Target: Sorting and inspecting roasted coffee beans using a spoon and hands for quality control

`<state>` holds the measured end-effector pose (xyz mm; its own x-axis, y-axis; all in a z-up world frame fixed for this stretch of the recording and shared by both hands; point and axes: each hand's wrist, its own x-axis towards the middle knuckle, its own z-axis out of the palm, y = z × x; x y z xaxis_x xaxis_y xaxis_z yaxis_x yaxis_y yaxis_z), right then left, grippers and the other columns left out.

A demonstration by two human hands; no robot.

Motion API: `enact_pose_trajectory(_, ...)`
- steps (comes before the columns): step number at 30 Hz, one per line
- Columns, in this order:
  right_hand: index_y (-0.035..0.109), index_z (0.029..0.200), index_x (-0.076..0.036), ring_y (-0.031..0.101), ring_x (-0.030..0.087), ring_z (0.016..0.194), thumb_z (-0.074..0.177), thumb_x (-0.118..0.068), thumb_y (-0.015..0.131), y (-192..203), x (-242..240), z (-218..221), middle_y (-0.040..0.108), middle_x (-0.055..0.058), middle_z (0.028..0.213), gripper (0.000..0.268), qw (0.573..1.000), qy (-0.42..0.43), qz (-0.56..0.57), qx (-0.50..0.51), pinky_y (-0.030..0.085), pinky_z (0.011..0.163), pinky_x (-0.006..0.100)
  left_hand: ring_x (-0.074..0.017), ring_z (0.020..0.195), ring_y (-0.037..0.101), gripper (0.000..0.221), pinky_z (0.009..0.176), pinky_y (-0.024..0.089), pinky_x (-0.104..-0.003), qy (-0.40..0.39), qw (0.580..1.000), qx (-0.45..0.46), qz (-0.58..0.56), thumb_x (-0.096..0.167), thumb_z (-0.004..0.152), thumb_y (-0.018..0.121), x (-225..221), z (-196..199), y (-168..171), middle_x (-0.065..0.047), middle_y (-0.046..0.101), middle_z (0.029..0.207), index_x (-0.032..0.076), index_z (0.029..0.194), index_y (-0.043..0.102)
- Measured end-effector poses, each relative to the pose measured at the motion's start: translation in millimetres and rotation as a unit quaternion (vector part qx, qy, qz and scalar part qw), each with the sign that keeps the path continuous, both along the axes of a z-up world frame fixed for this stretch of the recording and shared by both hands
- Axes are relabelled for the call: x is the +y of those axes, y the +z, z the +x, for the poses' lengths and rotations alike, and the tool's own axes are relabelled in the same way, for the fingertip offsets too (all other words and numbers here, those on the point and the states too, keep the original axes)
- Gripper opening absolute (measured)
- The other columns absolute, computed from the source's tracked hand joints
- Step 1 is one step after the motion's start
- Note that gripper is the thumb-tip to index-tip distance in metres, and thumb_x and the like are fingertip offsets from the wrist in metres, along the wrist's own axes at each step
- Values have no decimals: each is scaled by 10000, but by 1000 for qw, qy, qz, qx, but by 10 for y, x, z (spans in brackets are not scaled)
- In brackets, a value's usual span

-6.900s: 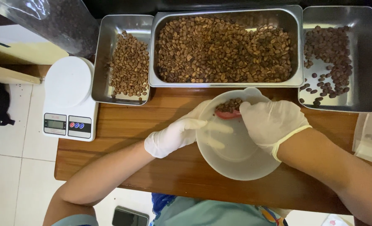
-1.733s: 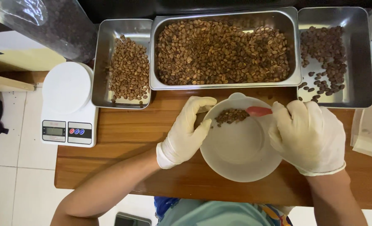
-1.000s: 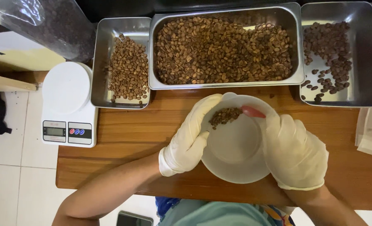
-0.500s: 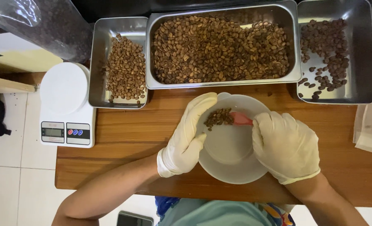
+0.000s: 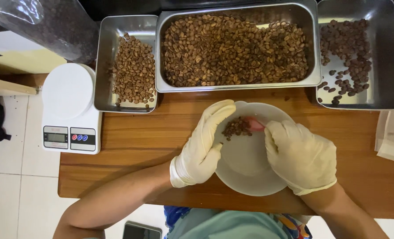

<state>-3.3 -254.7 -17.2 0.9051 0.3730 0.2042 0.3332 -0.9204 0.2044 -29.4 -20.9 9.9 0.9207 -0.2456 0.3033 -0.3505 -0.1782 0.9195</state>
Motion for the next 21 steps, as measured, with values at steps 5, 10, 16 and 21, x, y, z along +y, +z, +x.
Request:
enact_pose_trajectory(5,534,766,-270,586,208,629,953,-323,619,59,-6,26,561,-33,724,212,999,33,-18,2,381,436,375,-392,1501,398,742,1341,304,-526,16,1000,-16,20,-55,740,417,18,50,-45,-242,388,1556,-32,1481,389)
enact_pose_trajectory(10,517,729,-226,531,245,612,937,-267,577,171,41,37,531,-21,681,220,996,-22,33,83,364,430,400,-379,1464,448,532,1317,355,-508,7,999,-33,19,46,953,411,78,105,-57,-223,433,1526,-19,1481,397)
enact_pose_trajectory(16,569,815,-201,601,303,738,965,-260,589,291,7,78,593,24,772,163,993,-33,75,80,441,540,471,-419,1460,457,706,1297,360,-533,-21,994,-47,97,42,802,494,154,212,-113,-247,443,1540,-31,1494,375)
enact_pose_trajectory(21,541,762,-217,535,222,689,955,-192,636,184,-51,65,520,-35,720,217,997,-45,60,-18,365,510,374,-421,1453,458,759,1278,367,-541,-40,992,-40,111,48,748,523,173,252,-141,-248,442,1537,-17,1491,379)
